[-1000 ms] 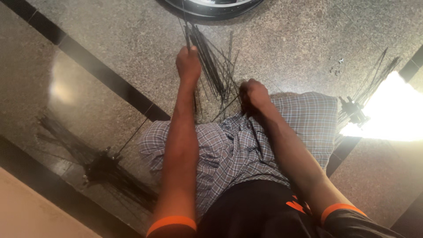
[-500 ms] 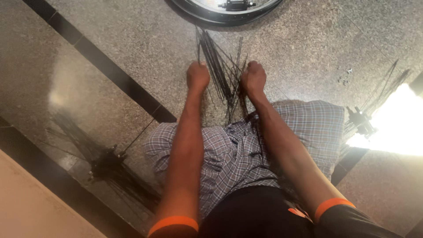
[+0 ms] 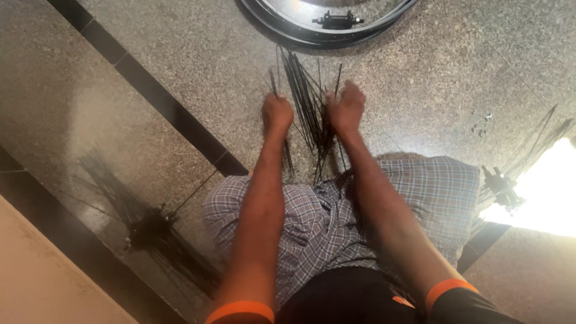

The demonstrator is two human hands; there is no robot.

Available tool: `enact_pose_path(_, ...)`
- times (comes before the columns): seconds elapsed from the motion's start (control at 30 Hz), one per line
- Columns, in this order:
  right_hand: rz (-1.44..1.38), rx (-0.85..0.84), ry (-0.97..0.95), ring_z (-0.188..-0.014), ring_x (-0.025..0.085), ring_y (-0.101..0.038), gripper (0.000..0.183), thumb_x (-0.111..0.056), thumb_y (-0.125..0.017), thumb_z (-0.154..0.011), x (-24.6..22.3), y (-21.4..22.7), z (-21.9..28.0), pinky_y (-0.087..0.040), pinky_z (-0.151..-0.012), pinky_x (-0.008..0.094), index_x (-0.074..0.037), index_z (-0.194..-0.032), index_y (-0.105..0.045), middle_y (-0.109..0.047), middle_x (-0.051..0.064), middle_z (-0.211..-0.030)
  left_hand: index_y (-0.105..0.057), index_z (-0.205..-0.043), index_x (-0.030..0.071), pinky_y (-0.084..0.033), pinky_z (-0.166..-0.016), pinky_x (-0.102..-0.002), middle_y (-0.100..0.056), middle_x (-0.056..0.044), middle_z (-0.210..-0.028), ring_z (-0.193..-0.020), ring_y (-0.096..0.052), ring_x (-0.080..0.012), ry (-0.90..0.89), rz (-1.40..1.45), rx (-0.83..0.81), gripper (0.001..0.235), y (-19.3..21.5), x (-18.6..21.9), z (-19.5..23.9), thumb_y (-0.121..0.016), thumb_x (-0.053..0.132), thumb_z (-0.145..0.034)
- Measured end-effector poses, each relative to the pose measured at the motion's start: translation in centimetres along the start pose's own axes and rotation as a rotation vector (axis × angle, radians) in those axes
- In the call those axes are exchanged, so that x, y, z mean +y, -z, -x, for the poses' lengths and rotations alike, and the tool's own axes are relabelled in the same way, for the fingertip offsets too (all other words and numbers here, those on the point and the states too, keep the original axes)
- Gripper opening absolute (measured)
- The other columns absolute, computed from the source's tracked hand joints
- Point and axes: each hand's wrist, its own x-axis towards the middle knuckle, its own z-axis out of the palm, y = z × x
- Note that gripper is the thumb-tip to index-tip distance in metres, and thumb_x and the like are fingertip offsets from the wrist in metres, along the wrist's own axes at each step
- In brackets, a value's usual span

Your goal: The person sits on the floor and gathers thin black wires into a bundle. They then use a small metal fastener to secure the bundle, twisting the fastener with their fingers to tighten it around the wires.

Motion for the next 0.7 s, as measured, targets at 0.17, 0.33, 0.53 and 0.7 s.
enact_pose_path(0.17, 0.226, 0.100, 0.416, -0.131, 0.056, -0.038, 0.090, -0.049, -0.082, -0.084, -3.0, -3.2, 2.1, -0.032, -0.105, 0.068, 0.007, -0.142, -0.043, -0.042, 0.038, -0.140, -0.067, -0.111, -0.002, -0.051, -0.091, -0.054, -0.070, -0.030, -0.110, -0.106, -0.066, -0.0495, 0.036, 0.137, 0.005, 0.032, 1.2, 0.5, 0.5, -0.055, 0.023, -0.095)
enact_pose_path(0.33, 0.202, 0.065, 0.577, -0.116, 0.043, -0.054, 0.056, -0.028, -0.069, -0.090, -3.7, -4.4, 2.3, -0.045, -0.096, 0.054, -0.001, -0.136, -0.051, -0.057, 0.025, -0.127, -0.066, -0.113, -0.003, -0.050, -0.094, -0.055, -0.068, -0.032, -0.115, -0.110, -0.063, -0.0511, 0.086, 0.032, 0.074, 0.035, 1.6, 0.6, -0.1, -0.054, 0.026, -0.097)
enact_pose_path(0.53, 0.195, 0.063, 0.727, -0.094, 0.037, -0.060, 0.021, -0.008, -0.056, -0.099, -3.0, -3.8, 2.1, -0.052, -0.078, 0.048, -0.004, -0.120, -0.059, -0.063, 0.015, -0.097, -0.065, -0.112, -0.004, -0.048, -0.095, -0.055, -0.067, -0.033, -0.116, -0.111, -0.062, -0.0518, 0.079, 0.071, 0.152, 0.036, 0.8, -0.5, -0.5, -0.052, 0.026, -0.097)
enact_pose_path(0.7, -0.686, -0.506, 0.098, -0.080, 0.050, -0.056, 0.038, -0.023, -0.045, -0.121, -3.3, -0.8, 4.0, -0.047, -0.076, 0.057, 0.010, -0.107, -0.058, -0.055, 0.028, -0.087, -0.067, -0.102, -0.008, -0.052, -0.072, -0.051, -0.067, -0.027, -0.093, -0.083, -0.064, -0.0435, -0.048, 0.285, 0.165, 0.030, 0.3, -0.3, -0.9, -0.058, 0.021, -0.100)
